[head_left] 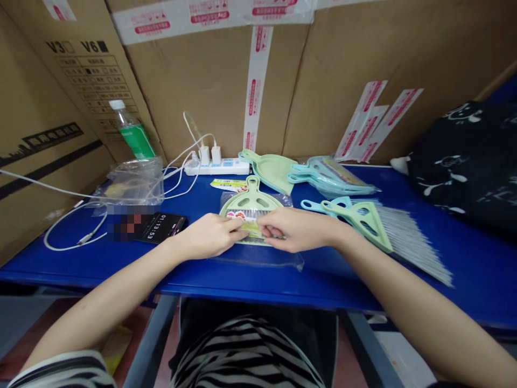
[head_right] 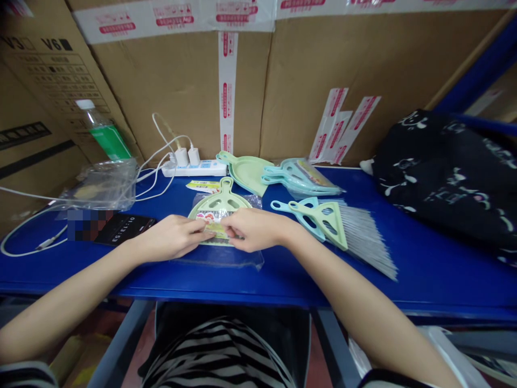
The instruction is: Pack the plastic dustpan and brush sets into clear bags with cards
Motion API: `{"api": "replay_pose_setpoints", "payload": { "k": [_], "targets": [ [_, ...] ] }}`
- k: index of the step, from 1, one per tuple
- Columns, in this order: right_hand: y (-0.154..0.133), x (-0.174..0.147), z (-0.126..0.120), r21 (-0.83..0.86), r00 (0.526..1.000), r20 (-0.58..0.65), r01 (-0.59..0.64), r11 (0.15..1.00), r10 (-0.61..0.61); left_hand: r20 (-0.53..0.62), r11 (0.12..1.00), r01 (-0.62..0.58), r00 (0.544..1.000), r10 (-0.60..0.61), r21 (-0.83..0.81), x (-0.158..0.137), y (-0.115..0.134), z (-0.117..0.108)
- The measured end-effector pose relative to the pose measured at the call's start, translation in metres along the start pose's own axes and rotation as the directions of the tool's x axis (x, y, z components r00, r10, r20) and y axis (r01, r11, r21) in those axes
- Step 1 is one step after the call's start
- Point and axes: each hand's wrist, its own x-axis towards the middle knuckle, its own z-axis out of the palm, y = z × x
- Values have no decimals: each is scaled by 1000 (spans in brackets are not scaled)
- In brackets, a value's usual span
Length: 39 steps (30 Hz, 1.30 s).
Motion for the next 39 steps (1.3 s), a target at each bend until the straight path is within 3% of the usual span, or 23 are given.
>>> {"api": "replay_pose_setpoints", "payload": {
  "k": [6, 12, 22, 27, 33, 36, 39],
  "targets": [
    [-1, 0, -1, 25, 1000, 17, 7, 1000, -8, -14, 999, 0, 1000, 0, -43, -1, 0, -2],
    [3, -2, -1, 140, 997, 25, 64, 988, -69, -65, 984, 65, 995, -77, -168, 1, 2, -3],
    [6, -3, -2, 155, 993, 43, 105, 982, -113, 24, 888, 90, 996, -89, -451, 1, 1, -6],
    [9, -3, -1, 157, 988, 120, 83, 984, -102, 54, 868, 102, 995, -87, -486, -1, 2, -8],
    [14, -3, 1, 170, 985, 114, 106, 980, -127, 169, 808, 163, 982, -80, -566, -2, 2, -11],
    [17, -4, 1, 175, 981, 107, 144, 974, -164, 143, 817, 130, 988, -58, -562, -2, 1, -12],
    [17, -6, -2, 179, 981, 144, 106, 978, -133, 88, 848, 91, 995, -53, -523, -2, 1, -12]
  ]
}}
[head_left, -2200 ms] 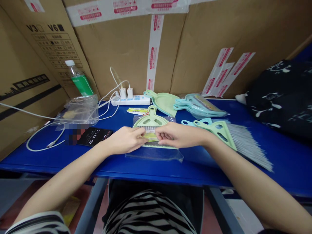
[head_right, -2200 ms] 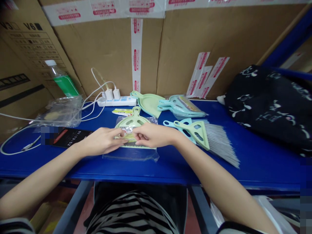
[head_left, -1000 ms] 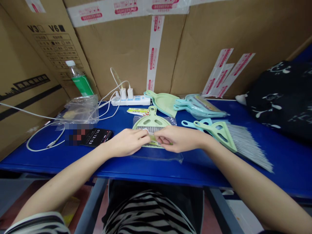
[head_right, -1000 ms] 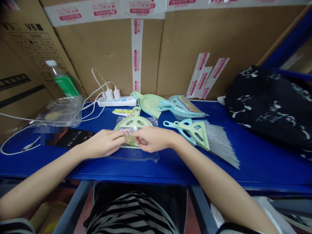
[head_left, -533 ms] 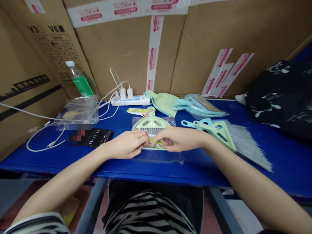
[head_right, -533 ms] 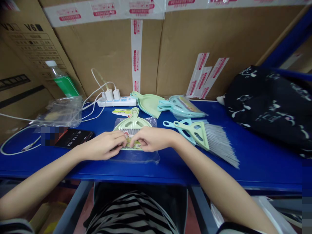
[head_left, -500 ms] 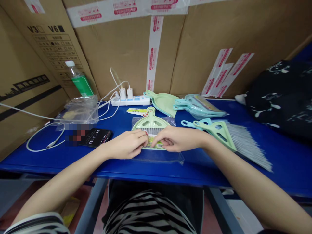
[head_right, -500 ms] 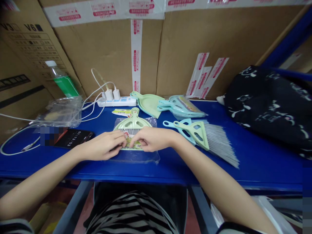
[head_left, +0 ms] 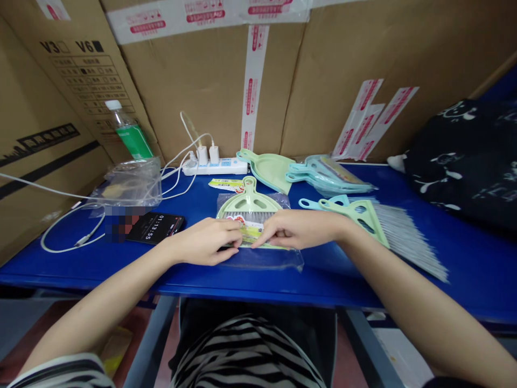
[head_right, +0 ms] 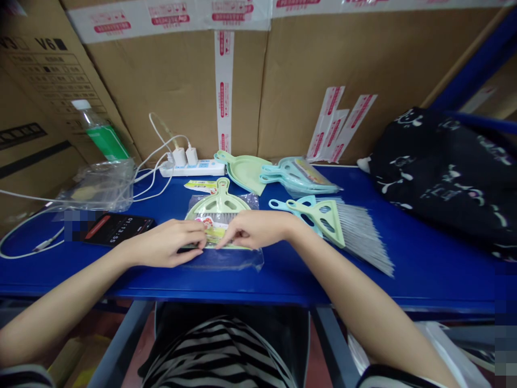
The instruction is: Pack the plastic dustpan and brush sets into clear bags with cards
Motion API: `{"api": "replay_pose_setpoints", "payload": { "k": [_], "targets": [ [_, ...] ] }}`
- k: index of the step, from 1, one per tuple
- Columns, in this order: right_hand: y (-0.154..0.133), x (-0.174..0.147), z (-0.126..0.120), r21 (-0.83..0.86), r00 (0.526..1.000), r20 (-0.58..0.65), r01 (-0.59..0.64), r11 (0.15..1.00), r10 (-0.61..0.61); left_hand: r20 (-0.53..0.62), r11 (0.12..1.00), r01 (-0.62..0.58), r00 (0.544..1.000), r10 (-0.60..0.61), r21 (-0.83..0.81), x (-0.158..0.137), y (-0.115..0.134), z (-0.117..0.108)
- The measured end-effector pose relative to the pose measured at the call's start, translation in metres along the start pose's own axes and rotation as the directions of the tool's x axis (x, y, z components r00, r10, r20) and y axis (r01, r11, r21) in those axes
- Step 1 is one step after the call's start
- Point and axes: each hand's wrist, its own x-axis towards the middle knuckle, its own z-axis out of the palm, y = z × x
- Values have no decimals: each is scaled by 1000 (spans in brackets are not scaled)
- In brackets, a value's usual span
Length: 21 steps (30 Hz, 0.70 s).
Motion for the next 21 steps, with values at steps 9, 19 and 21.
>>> {"api": "replay_pose_setpoints", "payload": {
  "k": [9, 19, 21],
  "targets": [
    [-12, -3, -5, -6, 987, -14, -162, 987, 162, 53, 999, 32, 998, -33, 9, -2, 0, -4],
    [-10, -8, -7, 15, 981, 27, -192, 981, 192, 115, 998, 3, 993, 4, -59, -5, 0, -9],
    [-10, -10, -7, 19, 977, 15, -211, 977, 211, 123, 999, 7, 992, 0, -51, -6, 1, -10]
  ]
}}
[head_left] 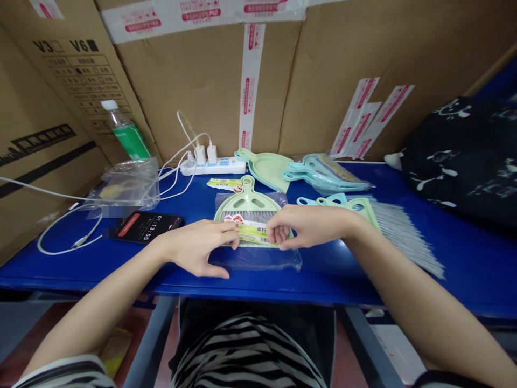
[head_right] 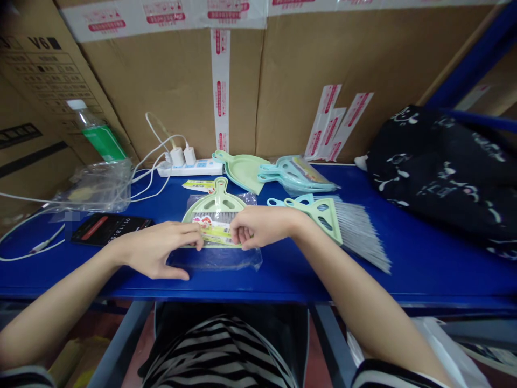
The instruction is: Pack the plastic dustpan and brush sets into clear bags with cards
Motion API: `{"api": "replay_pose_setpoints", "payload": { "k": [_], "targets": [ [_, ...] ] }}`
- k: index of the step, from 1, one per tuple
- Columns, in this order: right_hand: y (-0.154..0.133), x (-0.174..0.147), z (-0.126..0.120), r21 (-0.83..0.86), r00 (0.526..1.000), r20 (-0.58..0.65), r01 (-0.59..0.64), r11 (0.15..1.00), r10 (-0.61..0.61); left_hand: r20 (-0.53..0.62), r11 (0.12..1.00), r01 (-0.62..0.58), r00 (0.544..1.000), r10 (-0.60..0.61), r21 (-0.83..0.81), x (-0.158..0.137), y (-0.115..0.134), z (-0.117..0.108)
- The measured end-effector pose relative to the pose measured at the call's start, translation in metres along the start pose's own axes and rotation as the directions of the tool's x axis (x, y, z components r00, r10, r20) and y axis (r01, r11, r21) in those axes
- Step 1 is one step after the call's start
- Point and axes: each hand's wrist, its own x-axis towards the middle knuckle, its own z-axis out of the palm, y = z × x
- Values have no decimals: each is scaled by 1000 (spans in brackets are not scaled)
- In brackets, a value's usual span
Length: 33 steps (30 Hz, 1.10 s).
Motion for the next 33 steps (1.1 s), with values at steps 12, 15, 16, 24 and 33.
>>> {"api": "replay_pose_setpoints", "payload": {
  "k": [12, 15, 16, 24, 33],
  "targets": [
    [-7, 8, 6, -247, 992, -127, -22, 969, -10, -165, 996, -79, 983, 84, 37, 2, -4, 3],
    [-9, 8, 6, -252, 992, -128, -23, 967, -10, -201, 990, -85, 974, 107, 116, 3, -6, 5],
    [-9, 7, 5, -250, 992, -123, -18, 968, -14, -206, 986, -93, 971, 121, 142, 3, -6, 6],
    [-10, 5, 1, -161, 985, -156, 50, 986, -76, -264, 935, -95, 945, 192, 341, 9, -5, 16],
    [-10, 6, 3, -116, 982, -158, 81, 990, -99, -202, 882, -38, 968, 149, 469, 15, 2, 21]
  ]
}}
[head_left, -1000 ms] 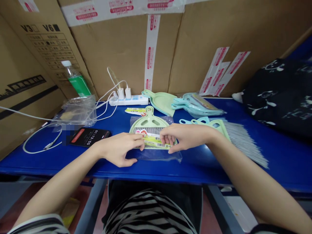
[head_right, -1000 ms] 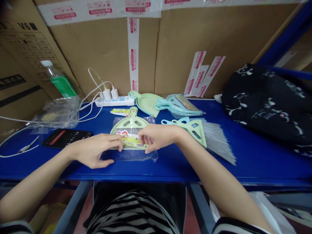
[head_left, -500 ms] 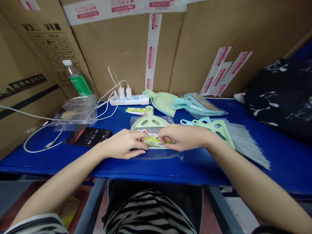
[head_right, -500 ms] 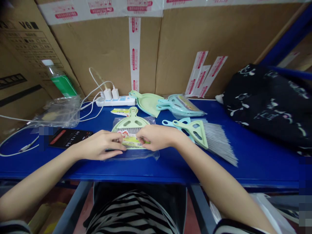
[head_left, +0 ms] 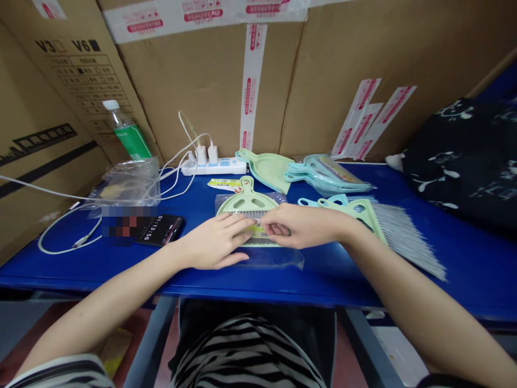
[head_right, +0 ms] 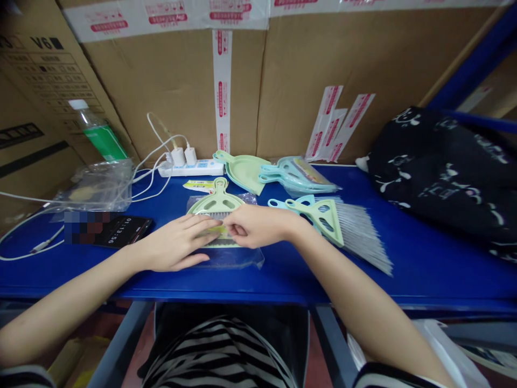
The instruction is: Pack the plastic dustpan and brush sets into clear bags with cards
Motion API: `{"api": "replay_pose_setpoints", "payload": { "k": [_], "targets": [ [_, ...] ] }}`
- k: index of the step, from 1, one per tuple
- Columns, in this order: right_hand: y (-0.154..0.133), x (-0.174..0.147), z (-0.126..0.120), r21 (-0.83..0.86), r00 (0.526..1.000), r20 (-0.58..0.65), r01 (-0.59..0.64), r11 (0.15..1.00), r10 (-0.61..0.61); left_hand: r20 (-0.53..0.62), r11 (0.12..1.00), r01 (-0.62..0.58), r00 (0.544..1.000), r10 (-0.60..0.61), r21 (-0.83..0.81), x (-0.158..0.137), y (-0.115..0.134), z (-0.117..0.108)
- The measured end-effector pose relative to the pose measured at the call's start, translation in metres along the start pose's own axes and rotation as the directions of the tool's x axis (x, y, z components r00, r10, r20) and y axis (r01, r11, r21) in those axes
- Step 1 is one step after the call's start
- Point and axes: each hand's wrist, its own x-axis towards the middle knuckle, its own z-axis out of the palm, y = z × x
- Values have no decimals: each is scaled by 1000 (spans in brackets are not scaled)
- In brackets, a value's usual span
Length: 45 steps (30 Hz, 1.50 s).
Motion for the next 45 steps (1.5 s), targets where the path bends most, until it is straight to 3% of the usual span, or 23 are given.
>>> {"api": "replay_pose_setpoints", "payload": {
  "k": [5, 12, 16, 20, 28, 33, 37, 45],
  "targets": [
    [0, 0, 0, 18, 1000, 8, -5, 1000, 5, -4, 1000, 18, 1000, -18, -3, 0, 2, -1],
    [0, 0, 0, 31, 993, 95, -71, 997, 67, -111, 988, -71, 992, 56, -138, -3, -5, -5],
    [-1, 2, -1, 18, 987, 124, -107, 994, 104, -43, 986, -21, 999, 14, -165, -4, -6, -2],
    [1, 2, -2, 34, 989, 112, -102, 994, 98, 31, 952, 74, 997, -68, -296, -6, -6, -2],
    [0, 3, -3, -9, 981, 135, -140, 990, 140, 220, 866, 260, 959, -180, -427, -6, -5, -10],
    [4, 2, -3, -113, 978, 76, -185, 976, 194, 216, 887, 193, 970, -110, -419, -8, -7, -17],
    [8, 3, -3, -77, 975, 96, -194, 978, 201, 165, 894, 123, 985, -56, -432, -11, -8, -18],
    [5, 1, -4, -61, 981, 100, -161, 985, 167, 114, 892, 108, 991, -63, -440, -8, -11, -21]
  ]
}}
